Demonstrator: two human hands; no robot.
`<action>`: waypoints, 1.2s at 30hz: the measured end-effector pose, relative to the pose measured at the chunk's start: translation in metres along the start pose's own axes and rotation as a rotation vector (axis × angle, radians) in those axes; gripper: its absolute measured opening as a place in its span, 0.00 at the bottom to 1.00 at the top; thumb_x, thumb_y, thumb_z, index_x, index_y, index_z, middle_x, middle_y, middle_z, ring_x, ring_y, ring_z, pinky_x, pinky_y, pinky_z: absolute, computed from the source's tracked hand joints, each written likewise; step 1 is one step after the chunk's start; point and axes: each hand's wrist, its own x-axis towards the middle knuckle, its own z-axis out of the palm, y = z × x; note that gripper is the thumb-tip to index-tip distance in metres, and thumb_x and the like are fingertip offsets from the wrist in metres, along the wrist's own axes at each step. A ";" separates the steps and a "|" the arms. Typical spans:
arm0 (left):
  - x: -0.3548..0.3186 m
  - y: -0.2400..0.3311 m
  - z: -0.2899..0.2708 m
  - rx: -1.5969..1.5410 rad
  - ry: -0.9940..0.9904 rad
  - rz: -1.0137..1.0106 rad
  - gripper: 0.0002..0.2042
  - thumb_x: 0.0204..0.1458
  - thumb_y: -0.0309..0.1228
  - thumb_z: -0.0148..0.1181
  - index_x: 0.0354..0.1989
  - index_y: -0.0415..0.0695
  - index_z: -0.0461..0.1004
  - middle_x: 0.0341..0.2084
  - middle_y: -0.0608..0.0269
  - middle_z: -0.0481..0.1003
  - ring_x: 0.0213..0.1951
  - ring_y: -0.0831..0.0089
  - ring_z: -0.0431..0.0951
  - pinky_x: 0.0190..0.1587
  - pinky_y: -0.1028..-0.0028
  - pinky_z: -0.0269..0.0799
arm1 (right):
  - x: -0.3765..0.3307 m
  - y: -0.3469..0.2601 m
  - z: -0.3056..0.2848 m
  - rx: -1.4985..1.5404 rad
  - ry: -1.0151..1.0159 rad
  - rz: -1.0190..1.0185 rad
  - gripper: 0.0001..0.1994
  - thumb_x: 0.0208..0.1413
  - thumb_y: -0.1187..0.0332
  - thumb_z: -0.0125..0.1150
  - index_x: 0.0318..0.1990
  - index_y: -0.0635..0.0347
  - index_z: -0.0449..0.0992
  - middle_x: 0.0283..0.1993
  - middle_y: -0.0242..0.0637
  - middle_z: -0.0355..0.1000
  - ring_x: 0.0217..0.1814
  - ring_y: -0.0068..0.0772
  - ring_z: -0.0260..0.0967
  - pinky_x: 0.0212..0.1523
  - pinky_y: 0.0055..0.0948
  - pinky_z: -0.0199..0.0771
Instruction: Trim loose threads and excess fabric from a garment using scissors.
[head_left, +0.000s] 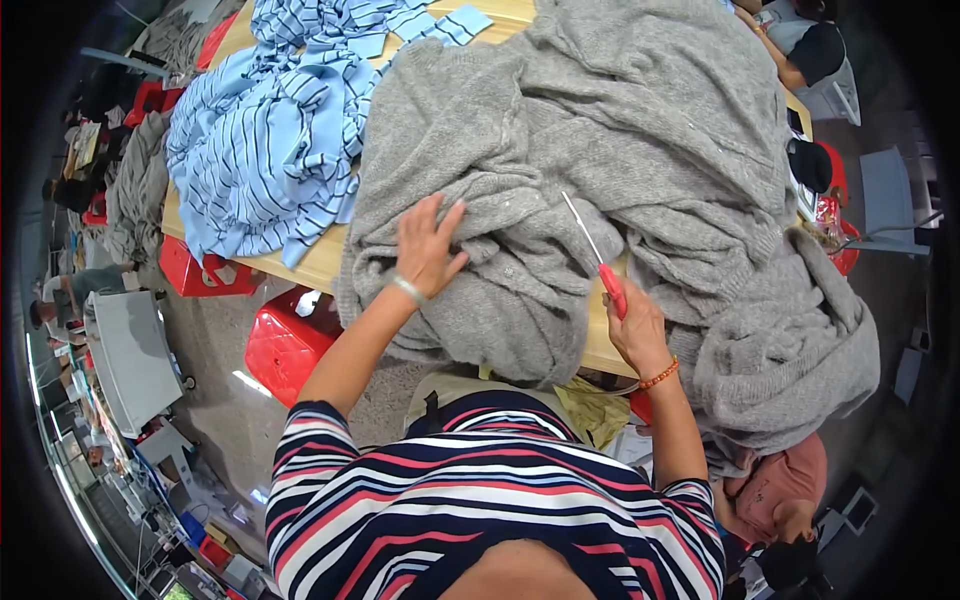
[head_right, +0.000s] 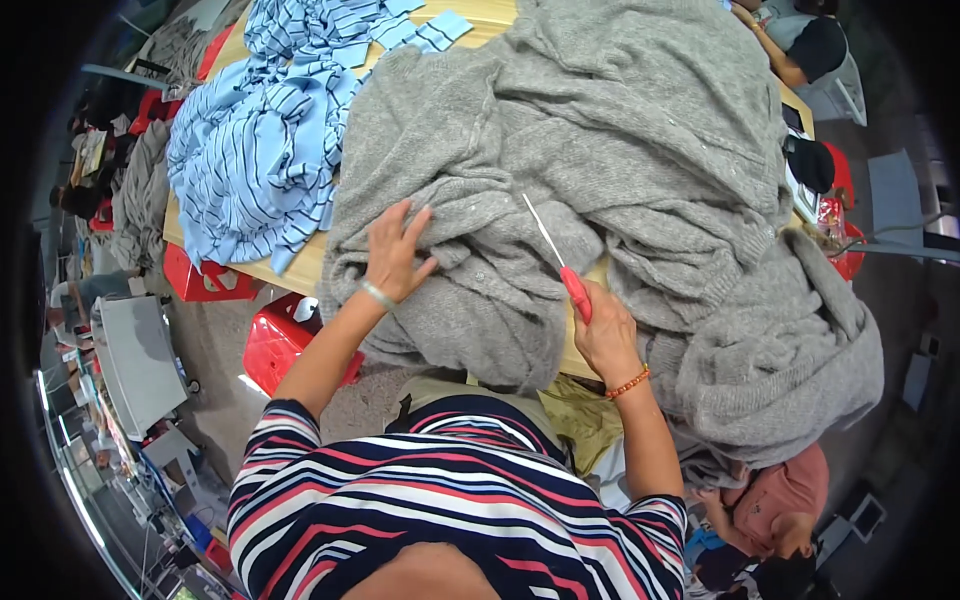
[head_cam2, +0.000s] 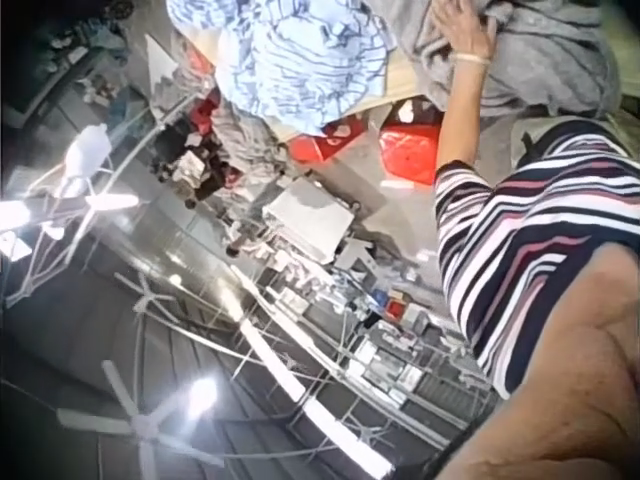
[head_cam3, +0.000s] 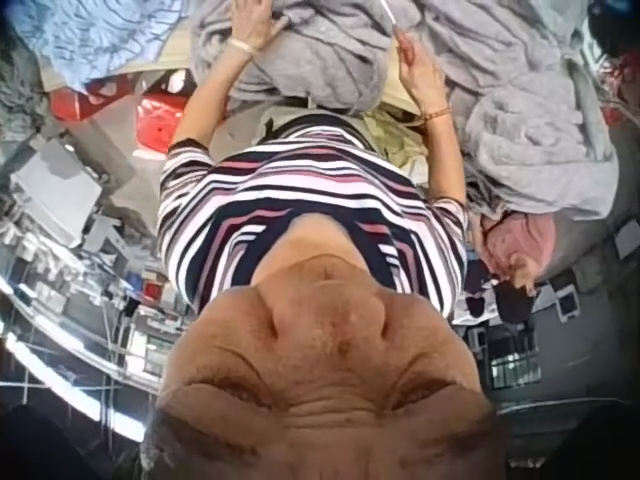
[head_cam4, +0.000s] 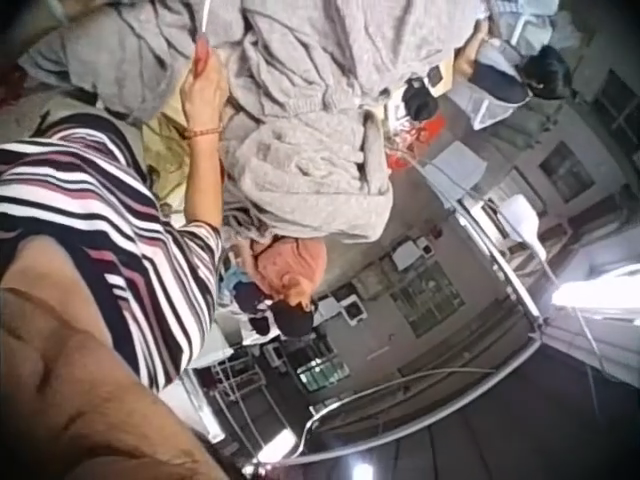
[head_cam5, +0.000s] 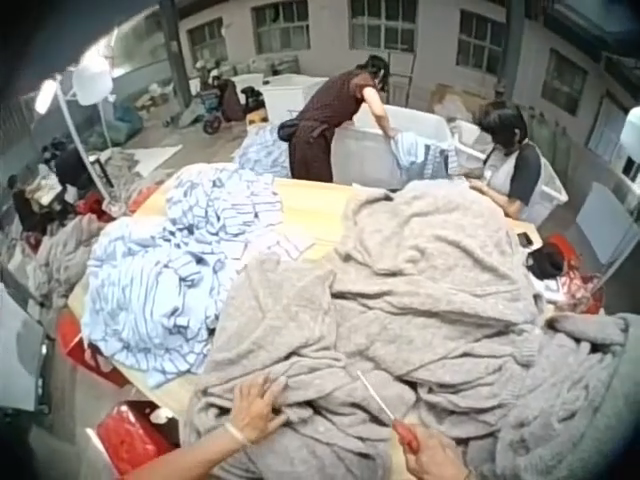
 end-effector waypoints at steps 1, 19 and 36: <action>0.013 0.002 0.008 -0.056 -0.041 0.064 0.39 0.32 0.35 0.71 0.59 0.47 0.63 0.52 0.50 0.62 0.54 0.52 0.62 0.56 0.57 0.58 | 0.002 -0.007 0.000 -0.016 -0.025 0.000 0.13 0.54 0.70 0.55 0.48 0.56 0.69 0.34 0.51 0.71 0.38 0.56 0.69 0.38 0.46 0.69; 0.069 0.009 0.085 -0.595 -0.350 -0.338 0.18 0.39 0.36 0.68 0.38 0.39 0.77 0.25 0.56 0.77 0.31 0.61 0.76 0.37 0.67 0.72 | 0.000 -0.045 -0.004 -0.128 -0.167 0.036 0.12 0.51 0.71 0.55 0.45 0.57 0.71 0.30 0.53 0.70 0.36 0.56 0.70 0.36 0.47 0.69; 0.038 -0.022 0.102 -1.142 -0.531 -0.468 0.11 0.48 0.35 0.63 0.32 0.37 0.78 0.21 0.71 0.75 0.25 0.85 0.69 0.29 0.78 0.66 | 0.006 -0.056 0.002 -0.214 -0.269 0.018 0.07 0.52 0.67 0.55 0.37 0.59 0.72 0.22 0.52 0.71 0.27 0.57 0.71 0.30 0.49 0.69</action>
